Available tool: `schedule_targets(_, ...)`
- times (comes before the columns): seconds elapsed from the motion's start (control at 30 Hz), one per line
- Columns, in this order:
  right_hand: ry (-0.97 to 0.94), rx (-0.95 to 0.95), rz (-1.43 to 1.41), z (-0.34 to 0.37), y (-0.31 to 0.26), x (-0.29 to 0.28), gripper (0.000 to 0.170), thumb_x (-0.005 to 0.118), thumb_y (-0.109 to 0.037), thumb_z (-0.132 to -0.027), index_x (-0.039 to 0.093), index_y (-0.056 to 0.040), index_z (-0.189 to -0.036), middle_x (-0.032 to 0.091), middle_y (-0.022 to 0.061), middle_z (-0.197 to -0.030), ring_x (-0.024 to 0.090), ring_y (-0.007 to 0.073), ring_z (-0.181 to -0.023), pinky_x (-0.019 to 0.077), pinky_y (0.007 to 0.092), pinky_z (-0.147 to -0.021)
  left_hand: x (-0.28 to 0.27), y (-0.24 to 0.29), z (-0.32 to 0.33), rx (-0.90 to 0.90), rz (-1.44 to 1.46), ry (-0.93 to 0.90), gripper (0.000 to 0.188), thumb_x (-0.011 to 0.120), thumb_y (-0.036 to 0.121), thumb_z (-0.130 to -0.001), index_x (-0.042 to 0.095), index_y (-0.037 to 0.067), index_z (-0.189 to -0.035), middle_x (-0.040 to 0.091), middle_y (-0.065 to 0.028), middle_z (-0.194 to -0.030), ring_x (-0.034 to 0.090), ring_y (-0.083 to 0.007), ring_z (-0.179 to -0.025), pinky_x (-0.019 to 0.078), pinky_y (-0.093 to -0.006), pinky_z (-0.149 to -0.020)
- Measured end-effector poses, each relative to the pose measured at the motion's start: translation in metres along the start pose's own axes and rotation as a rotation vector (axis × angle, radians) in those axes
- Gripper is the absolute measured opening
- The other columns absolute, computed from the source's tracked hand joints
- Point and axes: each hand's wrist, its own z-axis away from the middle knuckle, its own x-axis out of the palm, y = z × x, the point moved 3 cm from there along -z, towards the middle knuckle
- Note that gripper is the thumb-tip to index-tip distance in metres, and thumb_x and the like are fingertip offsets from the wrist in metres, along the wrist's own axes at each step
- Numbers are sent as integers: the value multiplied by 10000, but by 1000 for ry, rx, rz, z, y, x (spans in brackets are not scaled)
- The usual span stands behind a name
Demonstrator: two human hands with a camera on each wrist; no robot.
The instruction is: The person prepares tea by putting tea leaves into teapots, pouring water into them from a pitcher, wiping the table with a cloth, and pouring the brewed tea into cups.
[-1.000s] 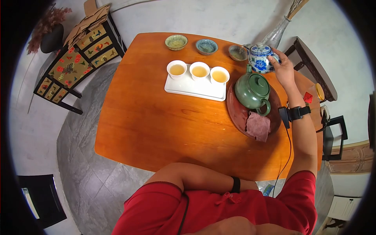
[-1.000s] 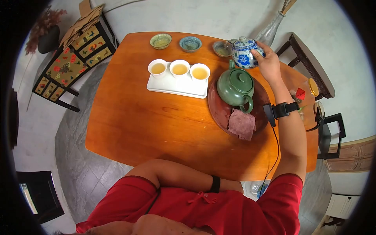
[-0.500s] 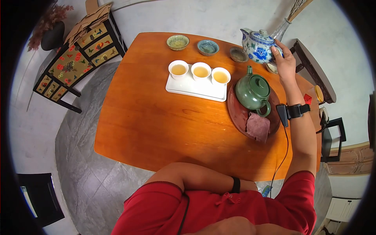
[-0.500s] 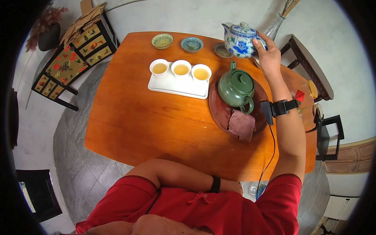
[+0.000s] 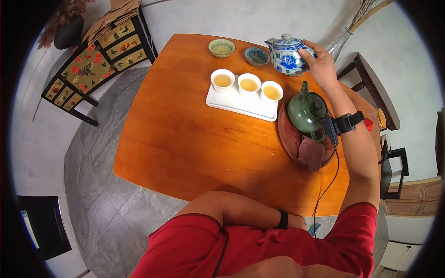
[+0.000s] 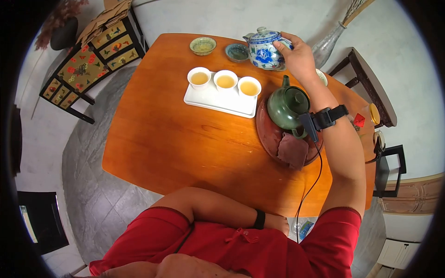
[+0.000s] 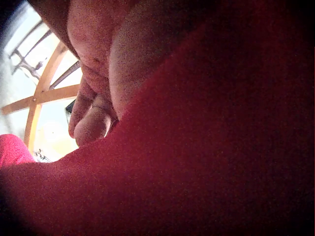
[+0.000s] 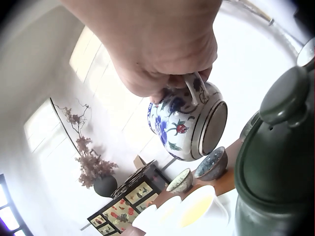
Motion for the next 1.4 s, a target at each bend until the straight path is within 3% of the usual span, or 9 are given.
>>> schedule_targets(0.23, -45, -5, 109, 3, -8, 9, 471, 708, -265, -888, 595, 18, -1247, 695, 160, -981, 653, 158, -845, 519, 285, -785, 0, 2, -4, 33, -80, -86, 200, 536, 220, -842, 632, 45, -846, 671, -157, -846, 652, -367, -824, 529, -473, -725)
schedule_targets(0.57, 63, -37, -142, -5, -19, 25, 474, 701, -251, -895, 585, 35, -1254, 690, 158, -1049, 648, 155, -907, 508, 272, -827, -11, 12, -6, -79, -99, -198, 245, 527, 243, -856, 643, 27, -862, 683, -178, -895, 655, -382, -856, 529, -488, -751)
schedule_targets(0.77, 48, -42, -173, -16, -44, 53, 468, 695, -246, -898, 584, 39, -1253, 684, 170, -1064, 655, 166, -911, 524, 283, -808, 8, -4, -12, -192, -77, -236, 334, 494, 289, -898, 673, 32, -1016, 665, -199, -1077, 627, -360, -1012, 501, -465, -878)
schedule_targets(0.83, 40, -43, -149, -19, -48, 64, 468, 692, -249, -896, 585, 43, -1246, 685, 193, -1042, 667, 195, -902, 537, 302, -789, -3, 6, -14, -109, -183, -385, 400, 472, 329, -918, 667, 36, -1109, 640, -204, -1166, 601, -344, -1092, 473, -455, -937)
schedule_targets(0.93, -8, -37, -56, -25, -50, 80, 478, 696, -261, -889, 588, 44, -1241, 685, 218, -1037, 678, 231, -903, 536, 310, -806, 95, -68, -48, -116, -148, -299, 418, 467, 337, -919, 660, 29, -1126, 641, -202, -1171, 597, -343, -1110, 467, -453, -946)
schedule_targets(1.23, -16, -51, 68, -21, -54, 102, 507, 694, -320, -880, 599, 32, -1233, 673, 255, -1069, 683, 307, -954, 526, 346, -857, -16, 19, -22, -292, -75, -617, 463, 468, 400, -928, 673, 52, -1154, 632, -179, -1220, 579, -343, -1146, 449, -452, -958)
schedule_targets(1.27, -2, -45, 77, -18, -58, 100, 502, 697, -311, -879, 600, 30, -1234, 676, 249, -1069, 685, 299, -943, 526, 341, -854, -5, 17, -23, -290, -74, -619, 463, 468, 400, -928, 673, 52, -1154, 632, -179, -1220, 579, -343, -1146, 449, -452, -958)
schedule_targets(1.33, 19, -63, 9, -14, -56, 95, 491, 700, -295, -881, 600, 31, -1235, 685, 219, -1049, 681, 258, -914, 527, 322, -832, 15, 1, -21, -611, 114, -223, 426, 550, 348, -830, 704, -5, -1012, 673, -223, -1061, 642, -354, -962, 496, -474, -841)
schedule_targets(1.4, 37, -84, -58, -10, -54, 86, 482, 704, -278, -883, 600, 31, -1237, 694, 190, -1029, 676, 217, -885, 528, 303, -810, 18, -9, -14, -421, 128, -152, 420, 547, 362, -840, 706, 9, -1004, 674, -222, -1043, 642, -346, -953, 495, -470, -829)
